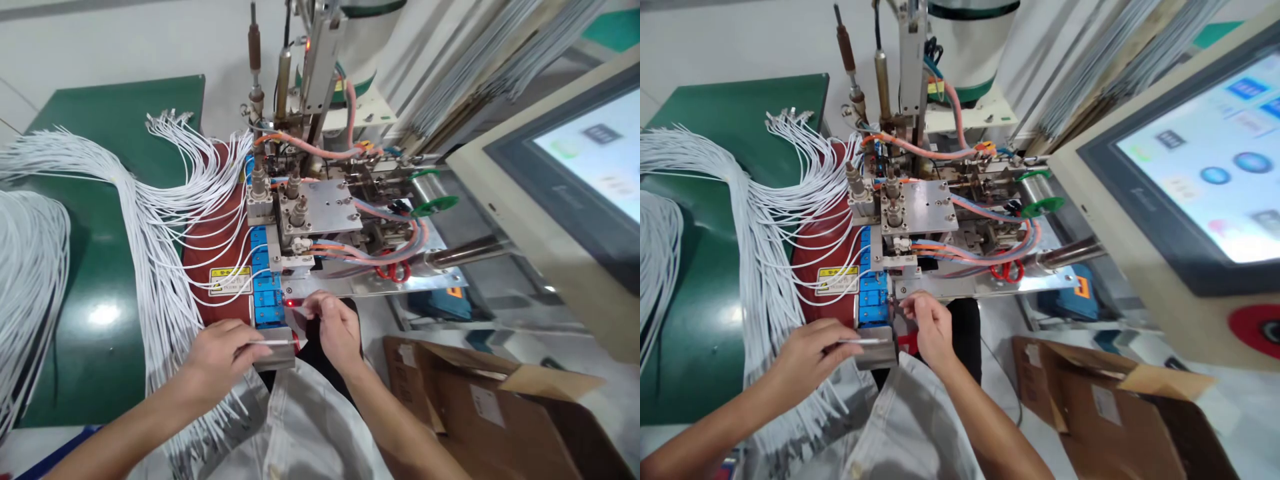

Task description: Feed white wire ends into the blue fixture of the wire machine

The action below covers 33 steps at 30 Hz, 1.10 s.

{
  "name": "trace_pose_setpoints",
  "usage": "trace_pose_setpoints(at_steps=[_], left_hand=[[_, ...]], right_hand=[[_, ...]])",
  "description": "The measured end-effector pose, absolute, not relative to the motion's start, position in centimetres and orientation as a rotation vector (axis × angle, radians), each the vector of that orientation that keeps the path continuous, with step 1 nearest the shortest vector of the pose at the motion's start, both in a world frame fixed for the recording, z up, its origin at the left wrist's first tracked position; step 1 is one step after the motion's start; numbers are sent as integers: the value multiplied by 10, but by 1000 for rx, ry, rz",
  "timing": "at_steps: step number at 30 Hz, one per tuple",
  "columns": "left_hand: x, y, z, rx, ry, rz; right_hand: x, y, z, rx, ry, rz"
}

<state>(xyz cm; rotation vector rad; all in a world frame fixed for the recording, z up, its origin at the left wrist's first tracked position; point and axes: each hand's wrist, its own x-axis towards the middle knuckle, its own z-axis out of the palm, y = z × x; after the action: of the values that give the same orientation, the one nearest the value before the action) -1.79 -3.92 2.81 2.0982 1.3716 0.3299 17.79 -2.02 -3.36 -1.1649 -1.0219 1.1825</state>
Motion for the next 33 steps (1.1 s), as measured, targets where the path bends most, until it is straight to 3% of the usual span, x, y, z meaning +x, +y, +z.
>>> trace_pose_setpoints(at_steps=[9, 16, 20, 25, 33], left_hand=[[15, -24, 27, 1930, 1389, 624], [17, -13, 24, 1641, 1363, 621], [16, -13, 21, 1667, 1349, 638], [18, -15, 24, 1641, 1419, 733], [21, -18, 19, 1642, 1442, 786]], right_hand=[[178, -26, -7, -1235, -1333, 1086], [181, -17, 3, -1166, -1617, 955], [175, -18, -2, -1181, -1527, 1037], [161, -27, -12, -1302, -1037, 1119], [155, -29, -11, -1320, -1215, 956]])
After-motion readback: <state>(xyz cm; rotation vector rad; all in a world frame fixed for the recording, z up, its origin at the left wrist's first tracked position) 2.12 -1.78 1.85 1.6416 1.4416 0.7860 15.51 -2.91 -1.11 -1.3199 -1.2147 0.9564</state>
